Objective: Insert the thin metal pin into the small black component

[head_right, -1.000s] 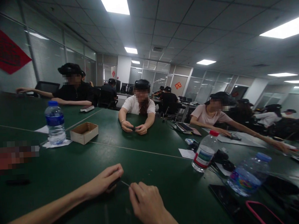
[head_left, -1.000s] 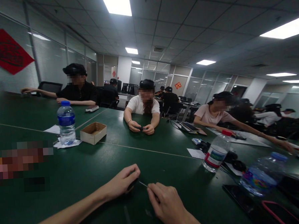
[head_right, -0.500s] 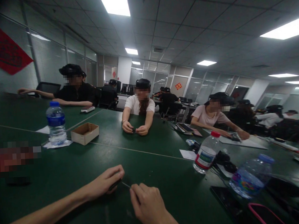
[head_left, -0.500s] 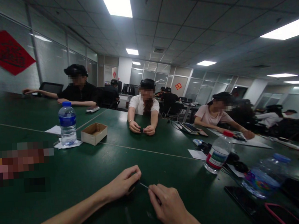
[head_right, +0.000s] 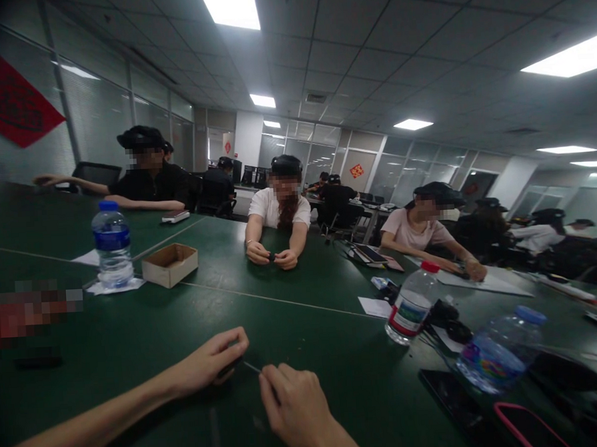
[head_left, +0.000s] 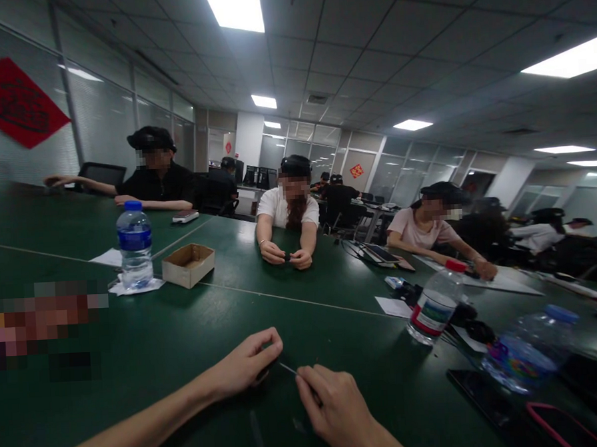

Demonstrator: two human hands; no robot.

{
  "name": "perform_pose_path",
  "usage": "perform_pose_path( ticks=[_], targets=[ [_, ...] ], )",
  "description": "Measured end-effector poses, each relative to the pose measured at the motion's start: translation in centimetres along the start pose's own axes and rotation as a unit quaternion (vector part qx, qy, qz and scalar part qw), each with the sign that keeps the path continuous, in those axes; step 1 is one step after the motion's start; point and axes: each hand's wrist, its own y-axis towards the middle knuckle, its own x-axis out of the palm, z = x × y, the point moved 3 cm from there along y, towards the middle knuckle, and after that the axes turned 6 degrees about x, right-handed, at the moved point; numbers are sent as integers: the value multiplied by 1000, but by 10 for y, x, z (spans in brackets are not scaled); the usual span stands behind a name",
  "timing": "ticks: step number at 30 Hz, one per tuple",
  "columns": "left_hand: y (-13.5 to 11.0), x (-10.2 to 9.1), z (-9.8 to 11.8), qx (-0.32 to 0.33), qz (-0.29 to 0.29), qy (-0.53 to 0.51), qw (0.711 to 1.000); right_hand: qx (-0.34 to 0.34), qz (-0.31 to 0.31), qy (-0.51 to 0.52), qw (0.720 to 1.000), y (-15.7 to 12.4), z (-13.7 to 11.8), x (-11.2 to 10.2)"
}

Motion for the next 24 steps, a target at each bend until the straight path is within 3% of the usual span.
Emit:
perform_pose_path(
  ticks=[16, 24],
  targets=[
    [2, -2, -8, -7, 15, -1, 1000, 2, 10, -4, 1000, -1, 2, 3],
    [-1, 0, 0, -11, 0, -36, 999, 12, 3, -2, 1000, 1, -1, -1]
  ],
)
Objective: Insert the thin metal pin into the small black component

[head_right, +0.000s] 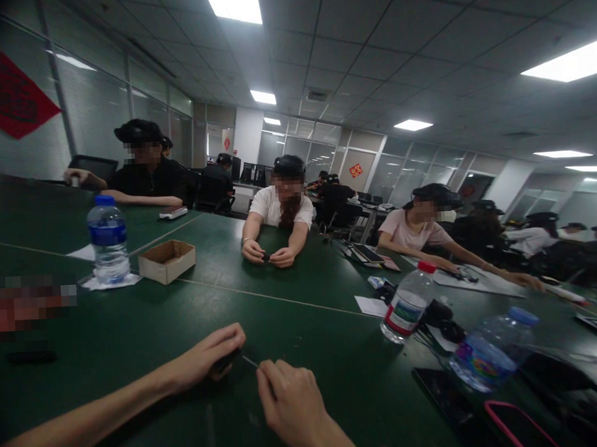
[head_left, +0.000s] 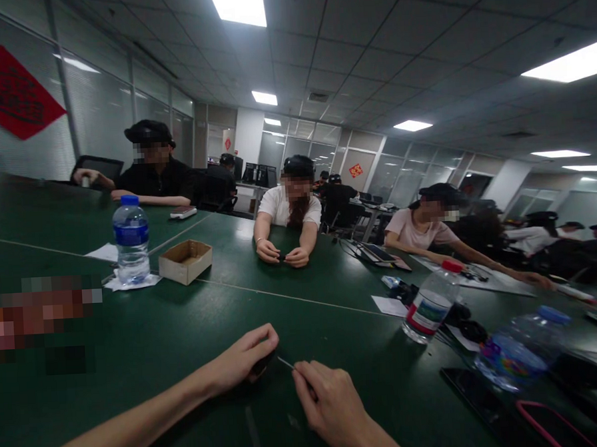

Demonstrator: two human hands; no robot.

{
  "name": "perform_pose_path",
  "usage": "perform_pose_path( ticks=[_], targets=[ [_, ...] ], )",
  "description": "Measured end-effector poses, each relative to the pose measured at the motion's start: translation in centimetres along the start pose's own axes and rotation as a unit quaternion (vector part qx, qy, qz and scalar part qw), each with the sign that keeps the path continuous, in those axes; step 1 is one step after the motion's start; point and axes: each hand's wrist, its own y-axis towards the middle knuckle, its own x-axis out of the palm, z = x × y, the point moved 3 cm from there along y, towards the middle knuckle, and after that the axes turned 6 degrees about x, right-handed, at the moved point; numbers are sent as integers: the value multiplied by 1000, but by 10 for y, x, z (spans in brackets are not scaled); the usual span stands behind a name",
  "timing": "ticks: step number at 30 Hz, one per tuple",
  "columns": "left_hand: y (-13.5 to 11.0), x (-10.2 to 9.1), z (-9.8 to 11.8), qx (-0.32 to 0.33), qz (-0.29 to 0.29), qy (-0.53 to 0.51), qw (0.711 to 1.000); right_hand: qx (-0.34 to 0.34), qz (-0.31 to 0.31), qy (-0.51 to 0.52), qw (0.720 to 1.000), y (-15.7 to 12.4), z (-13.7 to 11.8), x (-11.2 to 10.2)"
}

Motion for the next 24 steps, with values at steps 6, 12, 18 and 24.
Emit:
perform_pose_path(
  ticks=[6, 12, 18, 24],
  targets=[
    [0, -2, -3, -11, 21, 13, 1000, -6, 7, 3, 1000, 0, 0, 0],
    [1, -2, -3, -1, 21, 8, 1000, 4, -10, 1, 1000, 1, -1, 0],
    [3, -1, -3, 2, 28, 13, 1000, 0, 1, -2, 1000, 1, -1, 0],
    [2, 0, -3, -7, 21, 32, 999, -2, -14, -2, 1000, 0, 0, 2]
  ],
)
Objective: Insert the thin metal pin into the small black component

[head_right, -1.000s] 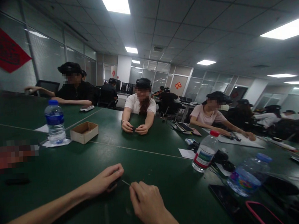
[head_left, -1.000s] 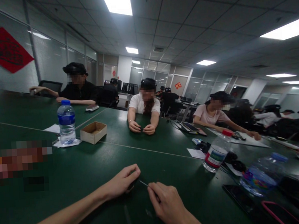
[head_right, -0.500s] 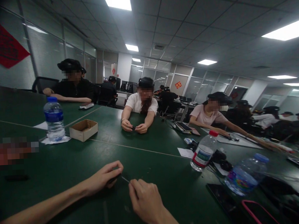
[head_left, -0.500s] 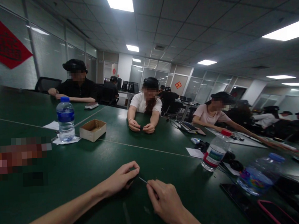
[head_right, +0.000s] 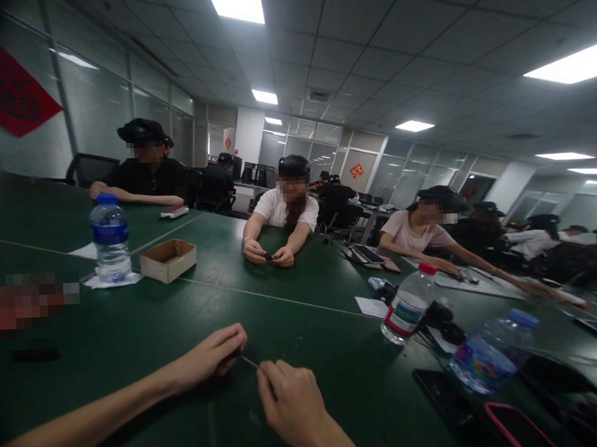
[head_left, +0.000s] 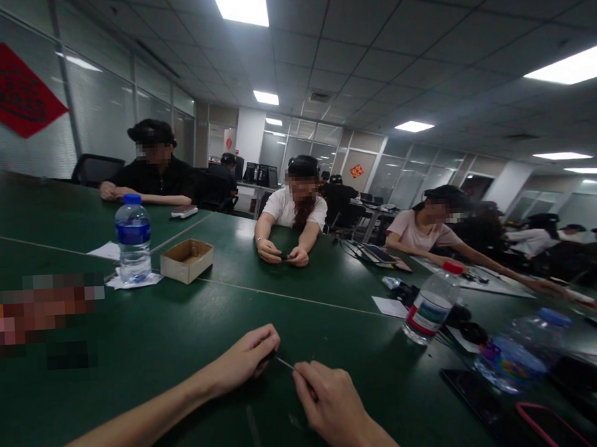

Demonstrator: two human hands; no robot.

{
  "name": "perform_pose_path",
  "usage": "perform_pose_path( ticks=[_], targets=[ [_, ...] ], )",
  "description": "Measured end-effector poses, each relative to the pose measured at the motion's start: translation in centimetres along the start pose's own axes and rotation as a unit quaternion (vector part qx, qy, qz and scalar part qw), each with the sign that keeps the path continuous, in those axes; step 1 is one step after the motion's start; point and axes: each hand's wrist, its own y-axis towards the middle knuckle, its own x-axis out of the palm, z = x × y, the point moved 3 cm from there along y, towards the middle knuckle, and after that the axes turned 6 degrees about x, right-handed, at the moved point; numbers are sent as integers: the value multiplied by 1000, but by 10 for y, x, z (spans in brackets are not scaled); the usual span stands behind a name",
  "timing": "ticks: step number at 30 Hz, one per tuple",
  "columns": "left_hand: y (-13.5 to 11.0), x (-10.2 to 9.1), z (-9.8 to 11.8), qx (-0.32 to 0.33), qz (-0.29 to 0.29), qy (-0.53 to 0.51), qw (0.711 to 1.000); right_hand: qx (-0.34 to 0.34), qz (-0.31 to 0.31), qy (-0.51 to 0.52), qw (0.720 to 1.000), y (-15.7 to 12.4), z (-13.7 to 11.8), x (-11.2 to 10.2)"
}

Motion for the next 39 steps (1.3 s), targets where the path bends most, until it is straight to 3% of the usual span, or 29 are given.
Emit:
perform_pose_path(
  ticks=[13, 27, 34, 39],
  targets=[
    [-6, 3, 5, 30, -7, 63, 998, -14, -6, -2, 1000, -1, 1, 1],
    [-3, 1, 1, 2, -12, -7, 1000, -20, -8, 8, 1000, -1, 0, 1],
    [-5, 1, 2, 4, -44, -8, 999, -35, -1, 0, 999, -2, 0, 2],
    [-6, 3, 2, 18, -18, 7, 1000, -19, 21, -6, 1000, -2, -1, 2]
  ],
)
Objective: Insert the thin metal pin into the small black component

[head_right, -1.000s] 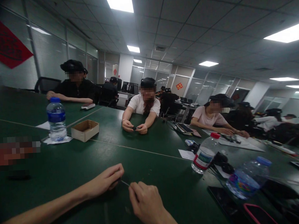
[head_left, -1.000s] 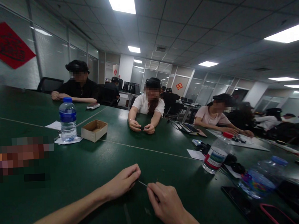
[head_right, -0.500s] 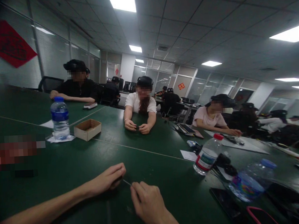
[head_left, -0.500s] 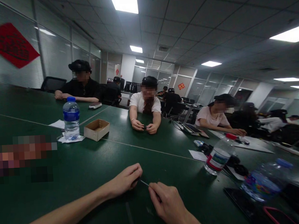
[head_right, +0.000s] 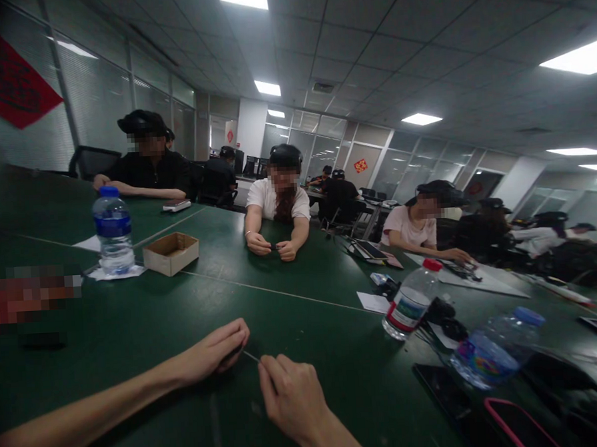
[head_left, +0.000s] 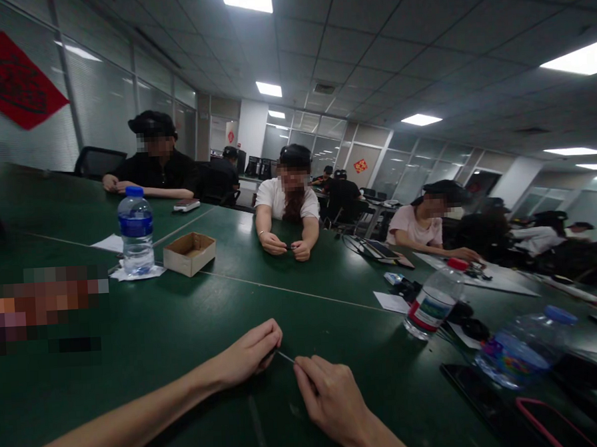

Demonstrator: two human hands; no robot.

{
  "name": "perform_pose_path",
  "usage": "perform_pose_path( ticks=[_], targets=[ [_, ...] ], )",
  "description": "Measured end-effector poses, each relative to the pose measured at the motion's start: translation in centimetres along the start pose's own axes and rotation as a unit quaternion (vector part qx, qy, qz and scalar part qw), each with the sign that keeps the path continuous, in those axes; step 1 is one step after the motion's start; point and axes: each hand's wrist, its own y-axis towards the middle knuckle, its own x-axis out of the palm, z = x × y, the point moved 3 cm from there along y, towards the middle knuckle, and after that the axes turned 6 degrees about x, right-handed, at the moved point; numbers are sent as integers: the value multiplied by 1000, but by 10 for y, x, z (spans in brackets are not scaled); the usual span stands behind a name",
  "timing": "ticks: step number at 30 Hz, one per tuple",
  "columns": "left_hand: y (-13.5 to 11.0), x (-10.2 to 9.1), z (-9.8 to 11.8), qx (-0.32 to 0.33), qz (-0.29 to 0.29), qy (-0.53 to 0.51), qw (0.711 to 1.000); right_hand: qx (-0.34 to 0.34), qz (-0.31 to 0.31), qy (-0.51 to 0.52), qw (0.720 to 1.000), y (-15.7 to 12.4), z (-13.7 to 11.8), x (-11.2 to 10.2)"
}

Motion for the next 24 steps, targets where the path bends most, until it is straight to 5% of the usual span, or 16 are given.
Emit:
perform_pose_path(
  ticks=[6, 24],
  targets=[
    [-3, 3, 5, -16, 15, 19, 1000, -13, -5, -9, 1000, 0, -2, -2],
    [-2, 0, -2, -55, -129, -132, 981, -100, -16, -8, 995, -3, -2, -3]
  ],
)
